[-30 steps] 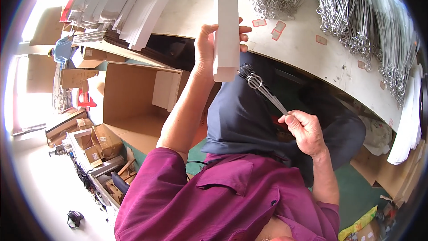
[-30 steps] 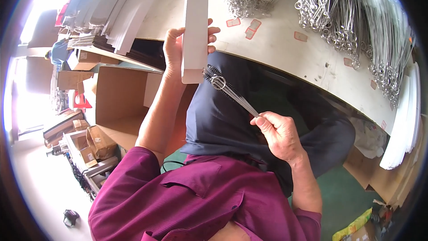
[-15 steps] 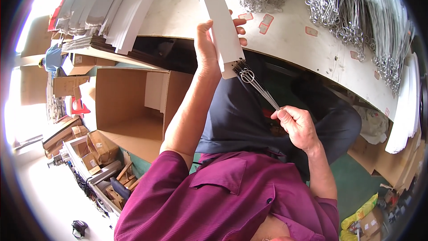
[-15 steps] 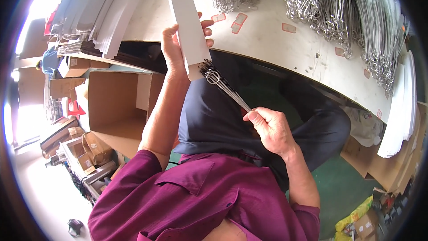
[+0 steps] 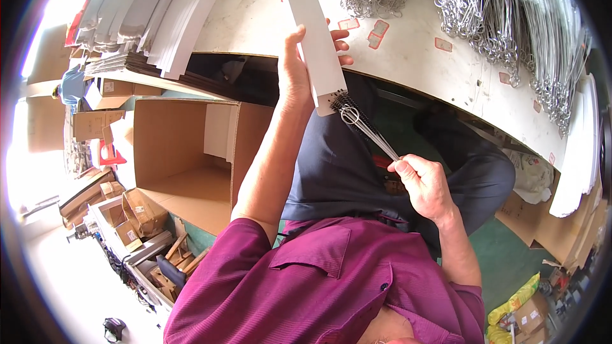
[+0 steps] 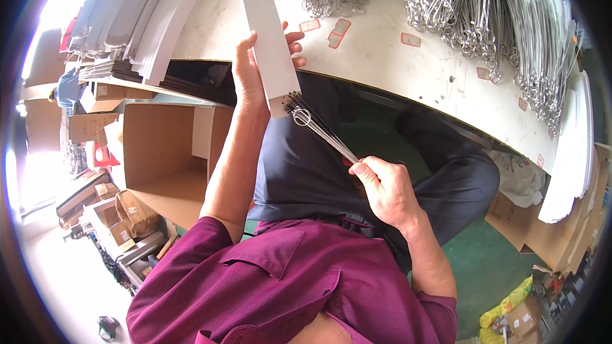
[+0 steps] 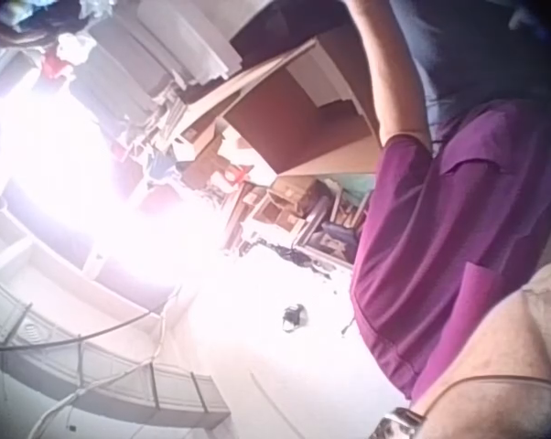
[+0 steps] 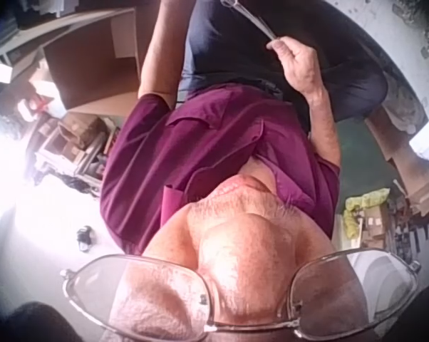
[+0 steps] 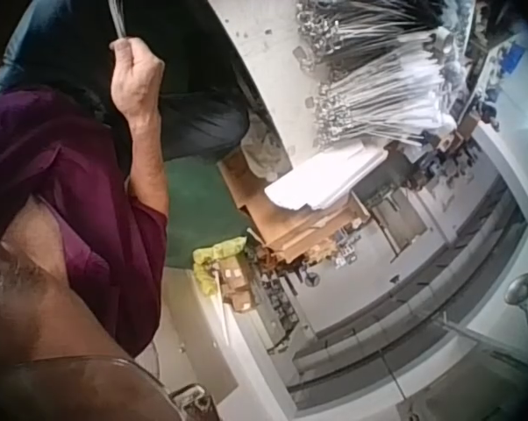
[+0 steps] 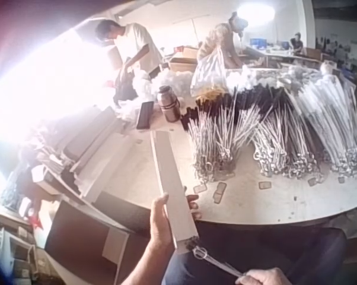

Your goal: Assembling bundles of long cleaning brushes into white plastic housings in a factory setting.

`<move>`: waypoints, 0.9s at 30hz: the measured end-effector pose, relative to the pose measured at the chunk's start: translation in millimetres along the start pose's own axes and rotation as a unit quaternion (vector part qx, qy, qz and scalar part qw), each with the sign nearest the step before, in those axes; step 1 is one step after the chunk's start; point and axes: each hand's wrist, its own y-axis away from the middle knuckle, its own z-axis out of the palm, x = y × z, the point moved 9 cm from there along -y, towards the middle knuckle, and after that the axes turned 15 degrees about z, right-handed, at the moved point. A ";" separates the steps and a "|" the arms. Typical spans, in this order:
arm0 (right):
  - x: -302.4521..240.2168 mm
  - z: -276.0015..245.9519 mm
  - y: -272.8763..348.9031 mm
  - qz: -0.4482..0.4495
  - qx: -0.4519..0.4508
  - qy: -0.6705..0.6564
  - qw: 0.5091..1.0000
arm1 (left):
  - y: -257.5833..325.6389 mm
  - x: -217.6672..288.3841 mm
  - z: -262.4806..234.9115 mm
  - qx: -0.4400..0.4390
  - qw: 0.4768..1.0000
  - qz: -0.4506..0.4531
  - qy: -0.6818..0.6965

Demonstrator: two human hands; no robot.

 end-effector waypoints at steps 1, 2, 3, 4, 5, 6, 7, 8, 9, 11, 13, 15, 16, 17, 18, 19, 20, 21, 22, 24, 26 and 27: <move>-1.3 -0.8 0.2 -0.005 0.007 0.003 1.000 | 0.8 -4.9 -2.1 0.016 1.000 -0.010 0.005; -2.3 -1.8 0.5 -0.010 0.013 0.006 1.000 | 1.5 -9.8 -4.6 0.031 0.999 -0.019 0.010; -2.5 -2.0 0.8 -0.010 0.013 0.006 1.000 | 1.3 -11.9 -5.5 0.031 0.999 -0.019 0.011; -3.6 -2.9 1.5 -0.016 0.017 0.008 1.000 | -0.3 -10.3 -5.9 0.026 1.000 0.002 0.004; -4.5 -3.9 2.1 -0.021 0.021 0.011 1.000 | -1.8 -7.7 -6.1 0.021 1.000 0.023 -0.003; -4.0 -4.9 2.1 -0.021 0.021 0.011 1.000 | -2.3 -7.8 -6.1 0.021 1.000 0.022 -0.002; -1.1 -3.9 1.0 -0.007 0.006 0.006 1.000 | -2.7 -7.5 -7.5 0.031 0.999 0.020 0.006; 1.8 -2.9 0.1 0.006 -0.010 0.001 1.000 | -2.8 -7.3 -9.1 0.040 0.999 0.017 0.014; 3.5 -4.5 -0.1 0.007 -0.009 0.001 1.000 | -2.6 -7.8 -9.2 0.040 0.999 0.016 0.015; 18.7 -1.5 -2.7 0.078 -0.051 -0.064 0.994 | -0.7 -10.9 -8.9 0.051 0.997 0.004 0.063; 15.8 -4.4 -3.4 0.075 -0.047 -0.075 0.993 | 1.9 -10.7 -6.4 0.049 0.996 0.000 0.071; 15.1 -7.8 -5.3 0.072 -0.042 -0.086 0.993 | 4.4 -10.7 -1.6 0.047 0.996 -0.006 0.081; 17.2 -7.6 -6.7 0.079 -0.050 -0.087 0.992 | 5.7 -10.7 -0.1 0.056 0.995 -0.010 0.083; 19.3 -7.4 -8.1 0.086 -0.058 -0.089 0.991 | 6.9 -10.7 0.9 0.065 0.994 -0.014 0.084; 20.2 -8.6 -9.0 0.087 -0.057 -0.088 0.991 | 7.8 -10.0 2.7 0.065 0.994 -0.015 0.085; 24.4 -7.7 -9.9 0.107 -0.068 -0.105 0.986 | 8.6 -9.3 3.9 0.068 0.994 -0.014 0.086; 28.5 -6.4 -11.0 0.127 -0.080 -0.121 0.981 | 9.8 -8.3 5.3 0.071 0.994 -0.012 0.087; 29.9 -6.9 -12.9 0.128 -0.078 -0.121 0.981 | 12.5 -7.7 9.7 0.071 0.993 -0.014 0.088; 31.7 -6.3 -15.5 0.132 -0.079 -0.128 0.980 | 16.8 -7.2 13.5 0.075 0.994 -0.016 0.072; 31.0 -6.9 -20.8 0.138 -0.078 -0.135 0.978 | 25.7 -12.1 18.8 0.078 0.995 -0.020 0.057; 19.3 -7.5 -27.7 0.108 -0.075 -0.095 0.987 | 36.8 -26.1 22.6 0.087 0.992 -0.044 0.077; 13.2 -9.4 -31.7 0.112 -0.069 -0.097 0.987 | 44.1 -33.4 25.6 0.081 0.994 -0.055 0.051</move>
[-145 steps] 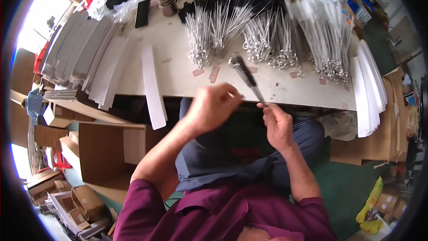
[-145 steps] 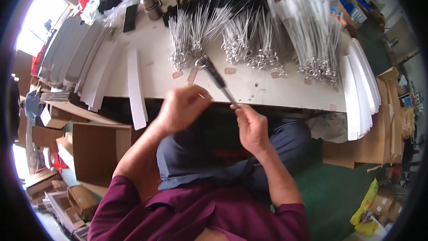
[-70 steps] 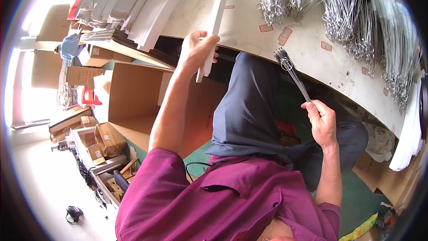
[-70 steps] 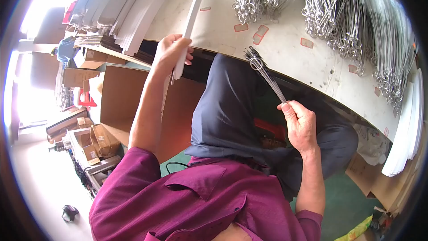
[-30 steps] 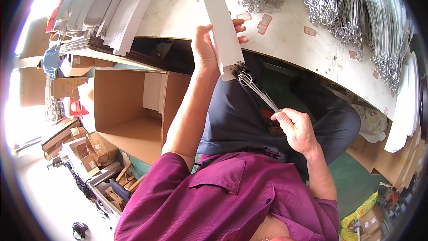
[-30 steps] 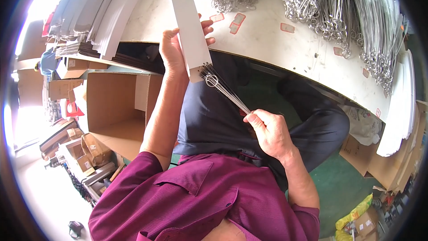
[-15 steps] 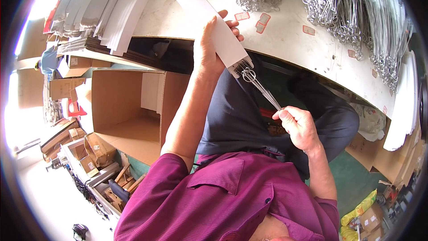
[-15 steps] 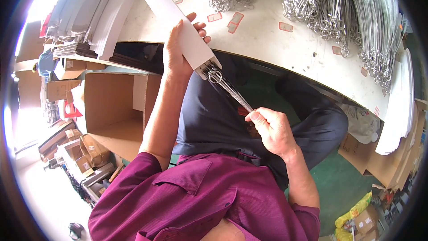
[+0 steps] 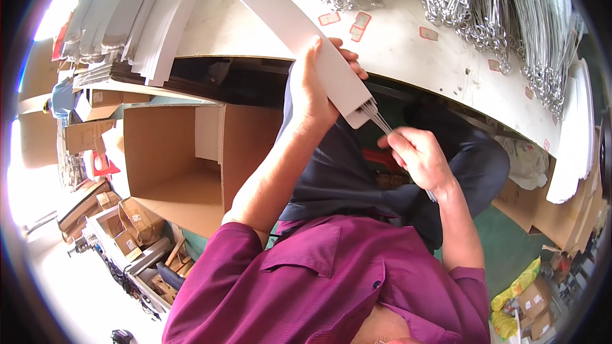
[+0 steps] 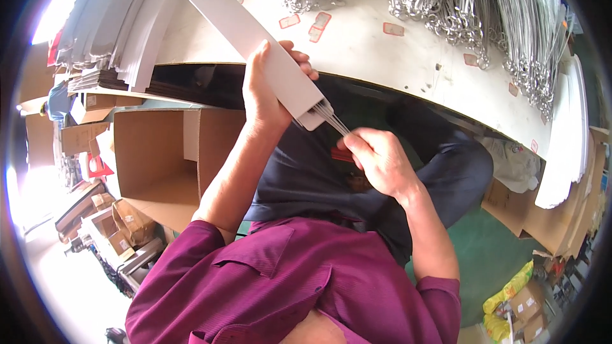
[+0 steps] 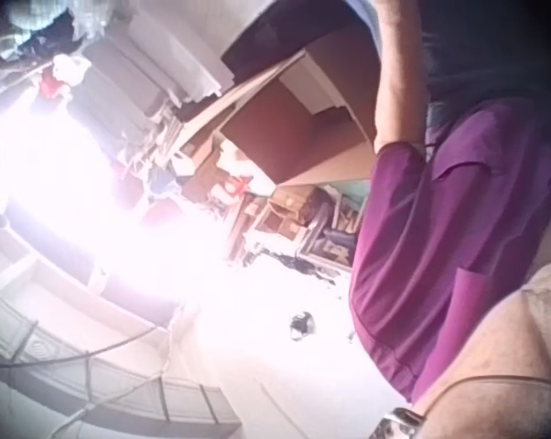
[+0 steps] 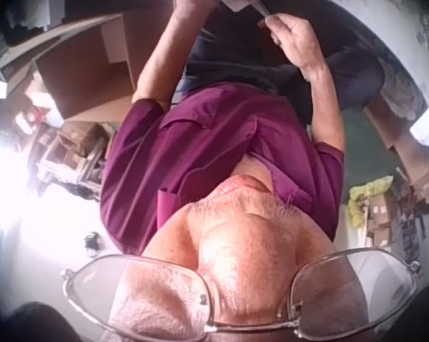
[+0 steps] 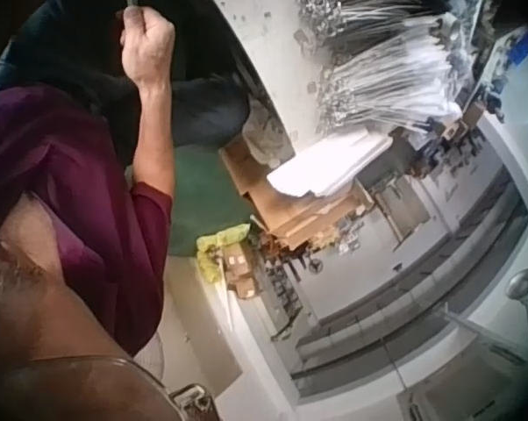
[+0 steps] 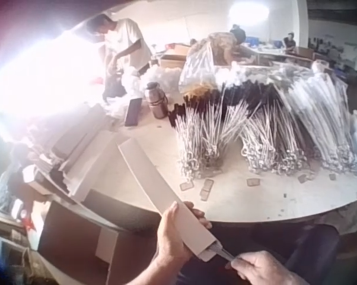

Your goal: Assembling bundles of long cleaning brushes into white plastic housings in a factory setting.

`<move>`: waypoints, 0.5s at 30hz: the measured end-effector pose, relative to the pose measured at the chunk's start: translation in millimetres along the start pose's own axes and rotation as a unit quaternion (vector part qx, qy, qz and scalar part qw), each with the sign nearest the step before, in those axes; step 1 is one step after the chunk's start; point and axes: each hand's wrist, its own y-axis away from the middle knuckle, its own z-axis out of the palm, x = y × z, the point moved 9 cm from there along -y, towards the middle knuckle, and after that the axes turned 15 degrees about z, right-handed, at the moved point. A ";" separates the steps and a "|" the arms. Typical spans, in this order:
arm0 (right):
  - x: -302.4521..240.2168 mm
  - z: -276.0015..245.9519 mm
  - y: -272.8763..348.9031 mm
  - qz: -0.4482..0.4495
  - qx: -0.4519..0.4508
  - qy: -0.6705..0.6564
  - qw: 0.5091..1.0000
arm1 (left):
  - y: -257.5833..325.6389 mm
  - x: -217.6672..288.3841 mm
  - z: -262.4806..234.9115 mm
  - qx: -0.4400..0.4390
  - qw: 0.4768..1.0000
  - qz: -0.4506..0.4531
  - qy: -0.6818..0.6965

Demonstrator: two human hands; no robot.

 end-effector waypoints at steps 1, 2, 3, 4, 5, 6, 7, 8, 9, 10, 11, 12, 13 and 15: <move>-15.6 0.5 -1.2 -0.019 0.009 0.022 1.000 | 7.6 -6.9 3.6 -0.014 1.000 -0.003 -0.010; -27.4 1.8 -3.8 -0.037 0.019 0.045 0.998 | 15.3 -14.2 6.9 -0.029 0.999 -0.006 -0.020; -29.4 4.7 -11.1 -0.036 0.021 0.043 0.998 | 22.2 -19.7 9.1 -0.050 0.998 -0.006 -0.041; -36.8 2.1 -14.8 -0.088 0.032 -0.020 0.995 | 26.1 -26.1 9.9 -0.054 0.998 -0.011 -0.039; -44.6 -2.1 -14.8 -0.141 0.043 -0.081 0.986 | 28.6 -29.2 11.6 -0.063 0.997 0.001 -0.046; -46.9 -1.3 -17.0 -0.139 0.047 -0.083 0.986 | 31.9 -28.5 16.0 -0.072 0.996 0.014 -0.054; -57.3 -1.6 -12.8 -0.181 0.102 0.014 0.978 | 37.3 -28.6 14.2 -0.060 0.995 -0.004 -0.083; -66.4 -0.4 -6.5 -0.220 0.155 0.110 0.957 | 39.4 -26.8 15.2 -0.063 0.995 -0.009 -0.082; -66.1 1.2 -8.7 -0.181 0.156 0.145 0.960 | 39.5 -23.2 13.6 -0.075 0.989 -0.009 -0.125; -67.1 -2.9 -6.0 -0.179 0.159 0.144 0.960 | 40.1 -20.4 11.7 -0.087 0.982 -0.009 -0.168; -62.6 -5.5 -6.6 -0.154 0.139 0.143 0.968 | 43.7 -25.6 5.2 -0.085 0.985 -0.031 -0.149; -57.7 -9.8 -5.6 -0.127 0.121 0.142 0.974 | 45.1 -15.7 4.5 -0.090 0.984 -0.035 -0.148; -57.4 -19.0 0.3 -0.142 0.128 0.138 0.972 | 54.4 -13.9 12.0 -0.223 0.919 -0.094 -0.310; -52.6 -31.3 3.5 -0.140 0.138 0.179 0.964 | 78.2 8.8 20.4 -0.370 0.776 -0.079 -0.505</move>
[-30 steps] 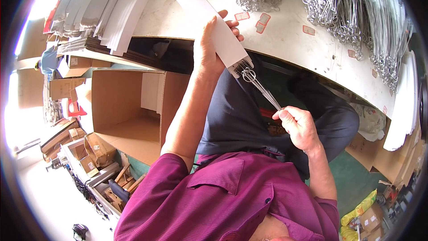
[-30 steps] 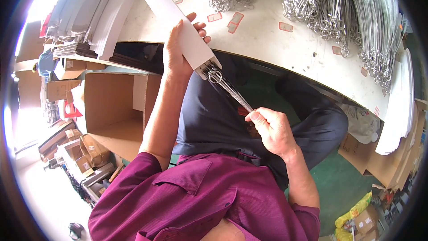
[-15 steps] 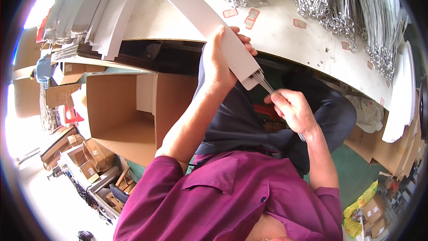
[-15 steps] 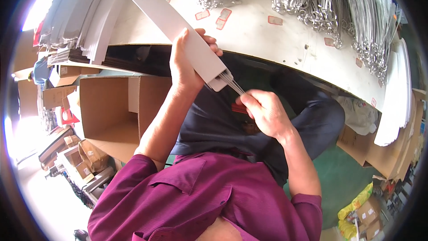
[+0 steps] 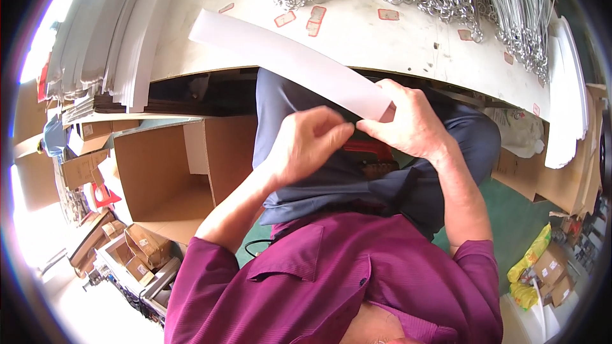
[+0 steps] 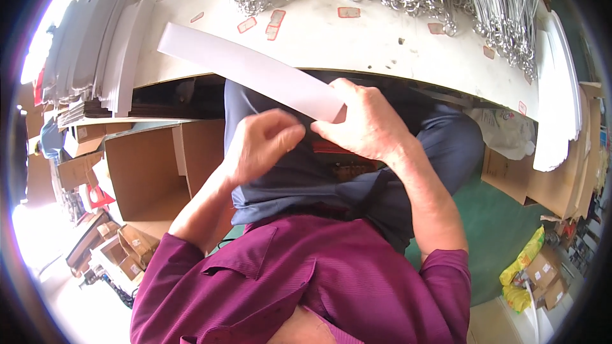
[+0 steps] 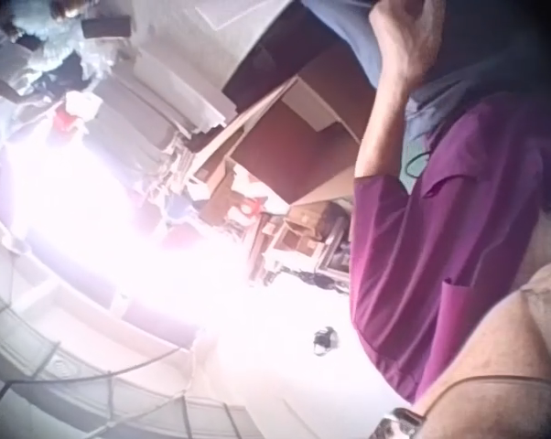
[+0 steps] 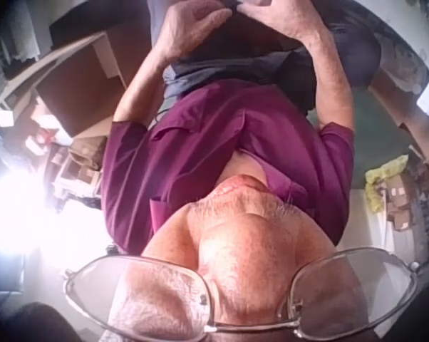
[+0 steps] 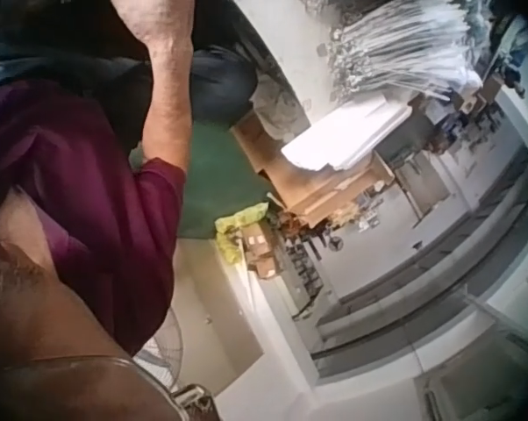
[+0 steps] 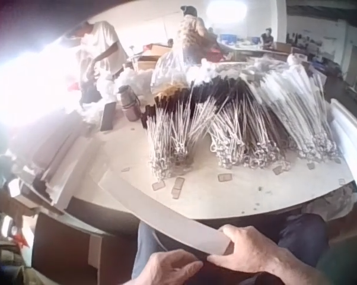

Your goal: Assembling bundles of long cleaning brushes into white plastic housings in a factory setting.

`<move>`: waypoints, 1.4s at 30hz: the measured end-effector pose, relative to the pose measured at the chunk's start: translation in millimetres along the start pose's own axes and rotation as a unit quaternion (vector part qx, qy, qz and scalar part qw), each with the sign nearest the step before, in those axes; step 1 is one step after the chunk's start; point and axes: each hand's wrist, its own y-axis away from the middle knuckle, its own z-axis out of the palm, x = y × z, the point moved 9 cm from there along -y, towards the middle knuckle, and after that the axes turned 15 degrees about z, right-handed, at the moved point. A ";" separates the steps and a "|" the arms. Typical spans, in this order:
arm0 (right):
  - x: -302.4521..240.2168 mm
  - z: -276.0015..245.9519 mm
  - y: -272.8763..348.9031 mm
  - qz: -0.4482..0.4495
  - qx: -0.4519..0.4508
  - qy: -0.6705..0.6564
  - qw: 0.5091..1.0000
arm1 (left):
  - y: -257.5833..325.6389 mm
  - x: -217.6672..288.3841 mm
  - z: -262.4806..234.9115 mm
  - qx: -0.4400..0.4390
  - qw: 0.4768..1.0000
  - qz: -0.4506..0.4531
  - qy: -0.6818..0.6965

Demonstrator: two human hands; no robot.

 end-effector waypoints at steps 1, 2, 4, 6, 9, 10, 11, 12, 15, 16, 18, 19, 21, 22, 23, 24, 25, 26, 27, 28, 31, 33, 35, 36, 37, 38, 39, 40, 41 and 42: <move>3.1 -5.0 2.0 0.015 -0.005 0.025 1.000 | 12.3 17.5 -2.8 0.001 0.996 0.045 -0.077; 1.2 -8.4 3.5 0.022 -0.016 0.045 0.999 | 20.2 50.8 -11.8 0.045 0.960 0.204 -0.186; -1.8 -7.9 8.3 0.046 -0.044 0.070 0.996 | 19.8 90.6 -12.0 0.031 0.892 0.309 -0.327; -12.3 -0.8 13.0 0.049 -0.078 0.123 0.988 | 1.9 104.8 -3.1 -0.023 0.850 0.313 -0.422; -17.7 11.0 18.2 0.001 -0.111 0.102 0.989 | -15.8 71.1 18.0 -0.142 0.870 0.234 -0.411; -22.3 11.8 18.1 -0.013 -0.101 0.153 0.983 | -18.1 70.8 23.0 -0.145 0.856 0.259 -0.424; -21.1 10.4 20.1 -0.010 -0.098 0.151 0.984 | -17.7 67.7 25.0 -0.148 0.855 0.262 -0.423; -24.8 6.8 21.2 -0.042 -0.067 0.166 0.983 | -17.4 62.7 22.7 -0.138 0.865 0.259 -0.407; -46.4 -24.9 38.8 -0.174 0.089 0.189 0.962 | -12.0 58.8 13.4 -0.090 0.875 0.280 -0.385; -51.0 -42.6 42.5 -0.164 0.125 0.188 0.961 | -10.8 55.1 8.0 -0.078 0.879 0.267 -0.387; -47.2 -72.9 47.0 -0.140 0.204 0.228 0.942 | -6.5 49.7 -2.1 -0.034 0.889 0.252 -0.380; -35.4 -87.1 47.2 -0.110 0.232 0.204 0.945 | -6.2 50.4 -0.8 -0.035 0.889 0.255 -0.377; -0.6 -101.1 45.5 -0.045 0.249 0.066 0.965 | -7.7 51.4 -0.3 -0.024 0.892 0.249 -0.377; 8.6 -94.6 45.4 -0.049 0.266 0.040 0.962 | -8.4 51.0 2.5 -0.025 0.892 0.251 -0.375; 14.8 -82.7 44.5 -0.030 0.257 0.022 0.966 | -10.2 49.6 6.8 -0.029 0.896 0.244 -0.369; 13.1 -68.2 43.2 -0.052 0.255 0.016 0.965 | -10.3 48.7 10.2 -0.032 0.900 0.235 -0.365; 10.5 -55.5 42.3 -0.074 0.255 0.012 0.964 | -10.8 49.1 15.0 -0.033 0.900 0.236 -0.364; 5.3 -44.5 40.9 -0.091 0.253 0.010 0.963 | -11.6 47.4 19.3 -0.026 0.902 0.230 -0.365; 1.7 -35.0 38.8 -0.107 0.251 0.008 0.962 | -13.3 46.1 22.2 -0.020 0.903 0.223 -0.366; 2.3 -28.8 38.2 -0.126 0.252 -0.008 0.960 | -15.4 45.0 26.1 -0.032 0.903 0.218 -0.368; 23.2 -24.4 33.1 -0.024 0.169 -0.161 0.972 | -14.6 48.4 25.2 -0.026 0.897 0.217 -0.385; 35.1 -20.1 30.5 -0.001 0.096 -0.286 0.954 | -13.3 45.3 23.9 -0.029 0.895 0.213 -0.391; 40.6 -15.5 30.5 0.011 0.070 -0.299 0.952 | -12.5 42.9 24.8 -0.033 0.894 0.210 -0.395; 40.8 -14.8 31.9 0.013 0.070 -0.297 0.952 | -12.8 40.9 26.7 -0.039 0.892 0.205 -0.401; 42.7 -12.2 32.6 0.028 0.064 -0.326 0.943 | -13.1 38.8 28.4 -0.046 0.891 0.199 -0.407; 44.6 -9.4 32.3 0.043 0.058 -0.354 0.932 | -13.4 37.7 28.9 -0.045 0.892 0.199 -0.403; 44.4 -6.8 31.5 0.045 0.058 -0.353 0.933 | -13.5 38.1 28.5 -0.040 0.890 0.203 -0.406; 43.4 -6.6 31.4 0.036 0.079 -0.333 0.939 | -13.5 38.5 28.1 -0.035 0.888 0.207 -0.409; 41.7 -7.4 31.7 0.027 0.099 -0.313 0.944 | -13.6 37.7 28.5 -0.035 0.889 0.206 -0.407; 40.5 -5.8 30.8 0.038 0.101 -0.316 0.943 | -13.1 36.6 26.9 -0.032 0.890 0.206 -0.405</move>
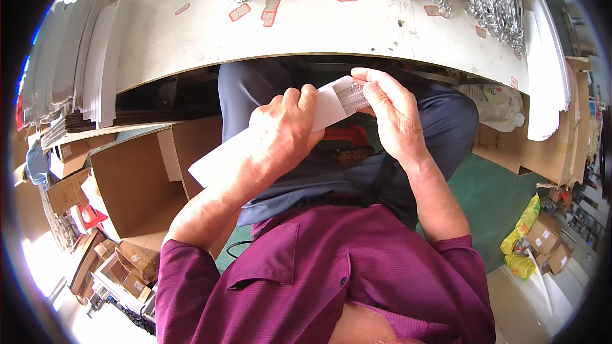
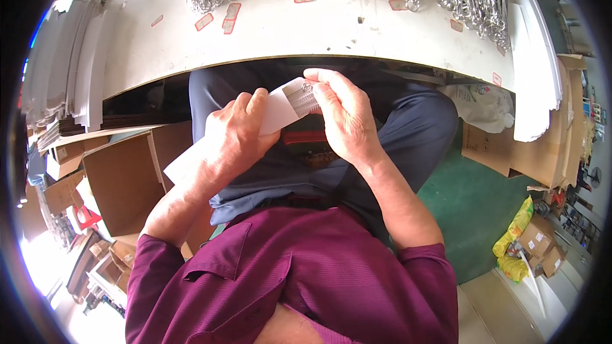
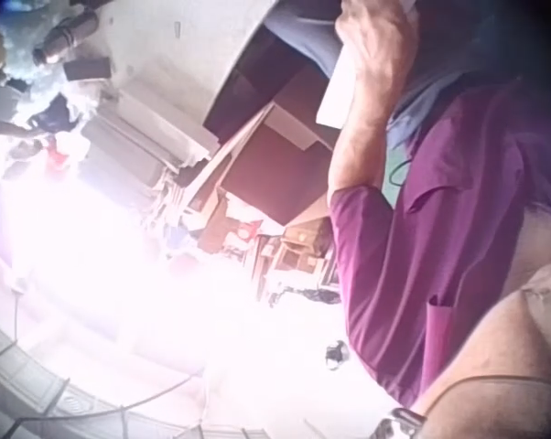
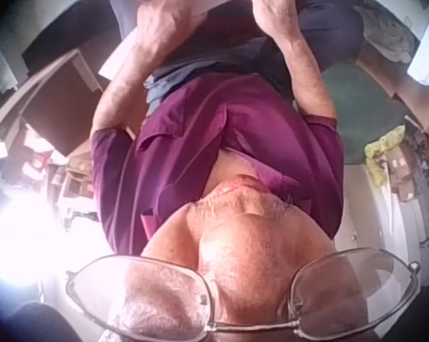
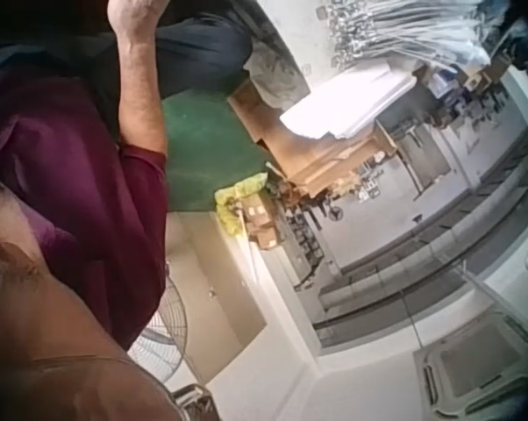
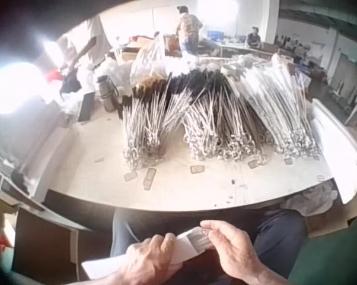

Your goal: Assembling bundles of long cleaning brushes into white plastic housings in a factory setting.

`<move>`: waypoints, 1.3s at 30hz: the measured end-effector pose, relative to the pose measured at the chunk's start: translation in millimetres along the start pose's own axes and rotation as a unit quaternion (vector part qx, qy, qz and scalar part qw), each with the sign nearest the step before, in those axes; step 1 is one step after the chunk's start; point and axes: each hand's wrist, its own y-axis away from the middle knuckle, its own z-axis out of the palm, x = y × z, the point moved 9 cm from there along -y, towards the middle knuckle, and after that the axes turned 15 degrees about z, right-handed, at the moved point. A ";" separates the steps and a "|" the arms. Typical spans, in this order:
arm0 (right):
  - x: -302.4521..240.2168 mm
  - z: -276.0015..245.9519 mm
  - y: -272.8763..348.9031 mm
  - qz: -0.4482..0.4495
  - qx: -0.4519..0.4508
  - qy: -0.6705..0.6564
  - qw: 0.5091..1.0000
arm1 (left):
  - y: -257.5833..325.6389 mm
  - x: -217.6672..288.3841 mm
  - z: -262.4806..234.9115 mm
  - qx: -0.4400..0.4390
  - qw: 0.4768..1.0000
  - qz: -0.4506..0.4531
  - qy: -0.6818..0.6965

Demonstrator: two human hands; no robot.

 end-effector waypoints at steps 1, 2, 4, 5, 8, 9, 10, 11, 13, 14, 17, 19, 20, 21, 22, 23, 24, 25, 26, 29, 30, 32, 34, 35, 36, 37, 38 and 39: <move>-1.2 0.1 -0.6 0.001 -0.001 0.000 1.000 | 1.0 -1.5 -0.5 0.003 1.000 -0.002 0.001; 1.1 0.0 -2.1 0.021 -0.013 -0.020 0.999 | 1.8 -2.3 -1.0 0.003 1.000 -0.004 0.001; 4.8 -1.5 -4.3 0.042 -0.026 -0.038 0.998 | 3.3 -3.0 -1.3 0.001 1.000 -0.009 0.012; 7.5 -2.9 -5.6 0.054 -0.023 -0.029 0.998 | 4.2 -4.0 -1.3 0.001 1.000 -0.011 0.012; 10.4 -6.5 -5.6 0.069 -0.005 -0.009 0.998 | 5.4 -6.0 -3.3 0.017 1.000 -0.008 -0.006; 10.5 -9.2 -4.6 0.072 0.011 0.000 0.997 | 5.2 -5.8 -2.3 0.013 1.000 -0.009 0.003; 11.9 -7.8 -5.2 0.073 0.010 0.000 0.997 | 5.1 -5.4 -1.1 0.009 1.000 -0.009 0.011; 15.2 -5.4 -6.9 0.073 0.011 -0.019 0.997 | 4.8 -4.2 0.4 0.009 1.000 -0.010 0.012; 28.2 -0.5 -11.5 0.084 0.005 -0.053 0.995 | 1.9 0.1 3.6 0.025 0.999 -0.003 0.020; 36.4 4.0 -13.2 0.090 0.000 -0.095 0.991 | 1.1 1.3 5.6 0.025 0.999 -0.002 0.021; 40.1 12.2 -12.4 0.088 0.010 -0.148 0.985 | 1.8 -0.3 8.4 0.024 0.999 -0.010 0.029; 5.4 4.3 5.4 -0.115 0.110 0.019 0.987 | 2.9 -0.3 7.2 0.030 0.998 -0.014 0.046; 6.4 4.0 5.6 -0.115 0.111 0.018 0.987 | 4.0 -0.5 8.3 0.029 0.998 -0.014 0.046; 0.0 8.6 7.8 -0.154 0.104 0.079 0.979 | 5.7 -3.0 9.4 0.030 0.998 -0.024 0.048; -5.5 13.3 10.5 -0.193 0.097 0.140 0.966 | 7.1 -5.3 9.8 0.030 0.998 -0.034 0.050; -10.2 18.5 14.2 -0.231 0.090 0.199 0.948 | 7.7 -6.1 9.2 0.029 0.998 -0.034 0.049; -6.8 15.5 11.5 -0.204 0.058 0.162 0.964 | 8.7 -8.1 10.8 0.029 0.997 -0.041 0.066; -4.6 11.9 9.9 -0.175 0.027 0.124 0.976 | 9.1 -9.8 12.0 0.029 0.995 -0.048 0.084; 2.8 10.4 7.9 -0.104 -0.036 0.047 0.993 | 7.6 -9.5 9.3 0.029 0.995 -0.048 0.084; 1.3 7.9 15.3 -0.052 -0.059 0.123 0.989 | 3.8 -11.7 12.4 -0.010 0.986 -0.080 0.146; 0.7 9.4 18.4 -0.052 -0.058 0.122 0.989 | 4.0 -10.1 14.5 -0.012 0.982 -0.083 0.170; 10.5 13.4 20.4 0.019 -0.090 -0.003 0.996 | 3.1 -8.6 15.0 -0.014 0.977 -0.085 0.195; 13.3 10.7 23.1 0.018 -0.091 -0.045 0.995 | -1.2 -8.3 10.9 -0.002 0.966 -0.084 0.243; 13.9 8.7 24.1 0.016 -0.093 -0.087 0.992 | -2.8 -7.5 9.3 -0.003 0.967 -0.083 0.243; 13.7 11.6 24.5 0.016 -0.091 -0.088 0.992 | -3.9 -6.8 10.7 -0.011 0.963 -0.085 0.255; 13.4 13.2 23.8 0.017 -0.064 -0.081 0.995 | -4.8 -6.3 12.9 -0.019 0.959 -0.087 0.267; 13.9 12.0 23.7 0.019 -0.037 -0.074 0.996 | -5.3 -6.6 15.1 -0.021 0.960 -0.086 0.267; 16.1 11.0 22.7 0.018 -0.037 -0.075 0.996 | -5.7 -6.7 15.3 -0.011 0.961 -0.078 0.264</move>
